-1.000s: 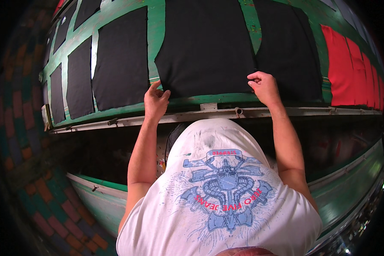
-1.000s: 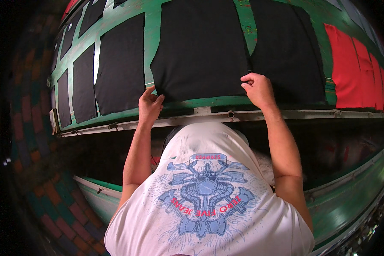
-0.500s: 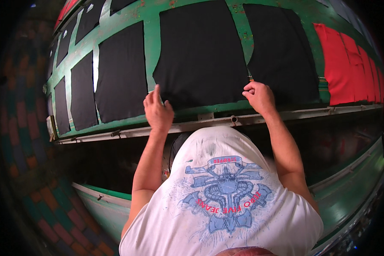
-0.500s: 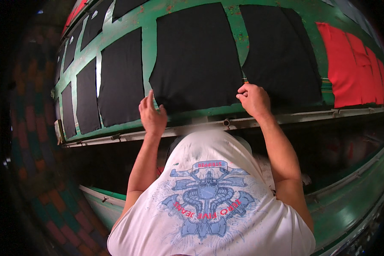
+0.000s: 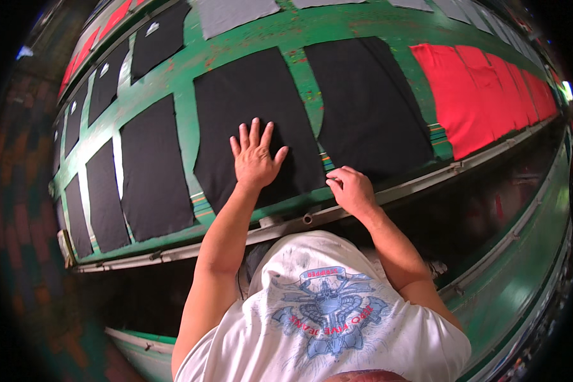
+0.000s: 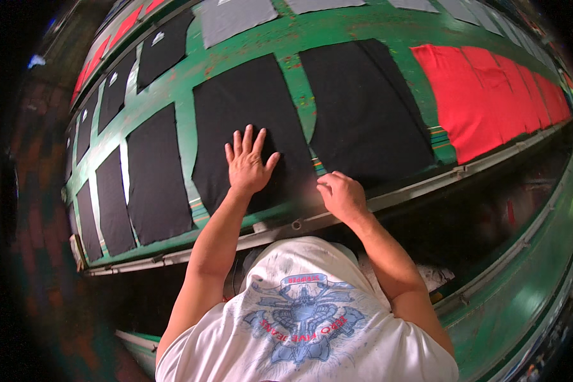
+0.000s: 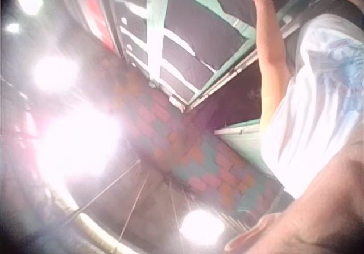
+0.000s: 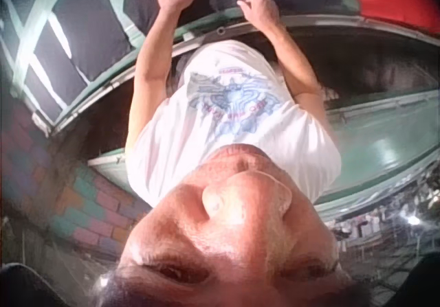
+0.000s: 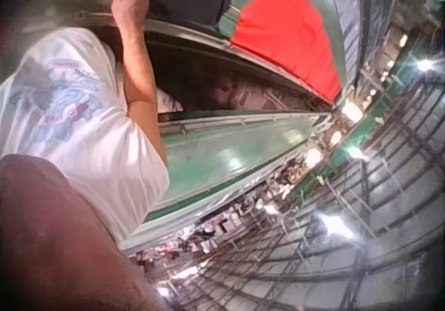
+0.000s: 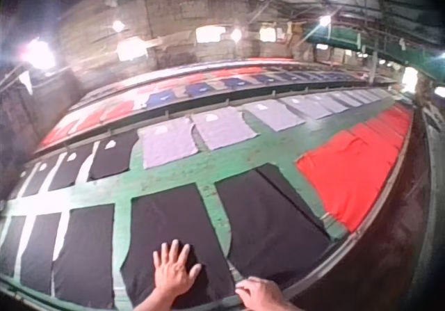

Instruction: The person aligns black t-shirts on a green printing table, then uses a squeegee to pull white ink across a screen-printing frame to imprint a logo. The person repeats this process on several shirts, lifting each one to check the print and placing it back down.

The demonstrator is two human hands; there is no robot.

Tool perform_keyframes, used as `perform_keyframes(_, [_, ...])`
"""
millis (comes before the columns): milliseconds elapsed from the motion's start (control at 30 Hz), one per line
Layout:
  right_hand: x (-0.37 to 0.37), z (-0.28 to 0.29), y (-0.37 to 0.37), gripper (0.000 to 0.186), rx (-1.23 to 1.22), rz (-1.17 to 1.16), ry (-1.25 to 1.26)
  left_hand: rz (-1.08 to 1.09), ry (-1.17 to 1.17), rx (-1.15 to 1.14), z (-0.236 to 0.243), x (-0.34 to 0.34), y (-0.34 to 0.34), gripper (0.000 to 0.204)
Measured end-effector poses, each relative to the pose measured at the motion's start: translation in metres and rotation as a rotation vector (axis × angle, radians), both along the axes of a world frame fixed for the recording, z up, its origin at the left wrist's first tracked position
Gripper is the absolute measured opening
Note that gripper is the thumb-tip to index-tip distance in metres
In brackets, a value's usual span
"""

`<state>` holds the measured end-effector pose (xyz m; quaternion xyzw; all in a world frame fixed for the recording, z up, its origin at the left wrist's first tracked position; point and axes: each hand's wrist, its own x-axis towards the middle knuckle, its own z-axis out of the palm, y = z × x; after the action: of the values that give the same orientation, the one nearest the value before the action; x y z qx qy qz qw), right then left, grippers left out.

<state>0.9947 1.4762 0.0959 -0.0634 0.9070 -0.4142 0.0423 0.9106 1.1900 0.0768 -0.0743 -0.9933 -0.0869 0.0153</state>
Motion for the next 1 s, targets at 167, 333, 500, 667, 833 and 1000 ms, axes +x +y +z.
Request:
perform_keyframes(167, [0.008, 0.0, 0.031, 0.012, 0.019, -0.115, 0.136, -0.005, -0.045, -0.028, -0.001, -0.001, 0.001, 0.085])
perform_keyframes(333, [0.018, 0.008, 0.047, 0.018, 0.104, -0.204, 0.115, -0.012, -0.053, -0.024, 0.001, -0.001, -0.003, 0.085])
perform_keyframes(500, [0.036, 0.015, 0.064, 0.04, 0.44, -0.168, 0.116, -0.009, -0.017, 0.014, -0.005, 0.001, -0.005, 0.084])
perform_keyframes(667, [0.028, 0.015, 0.102, 0.046, 0.665, -0.172, 0.067, 0.026, -0.158, 0.297, -0.001, -0.002, -0.017, 0.084])
perform_keyframes(833, [-0.001, 0.01, 0.144, 0.045, 0.705, -0.228, 0.069, -0.071, -0.185, 0.85, 0.04, 0.05, -0.01, 0.069])
perform_keyframes(1000, [-0.034, 0.003, 0.191, 0.044, 0.783, -0.213, 0.092, -0.021, -0.394, 1.054, 0.069, 0.103, 0.049, 0.059])
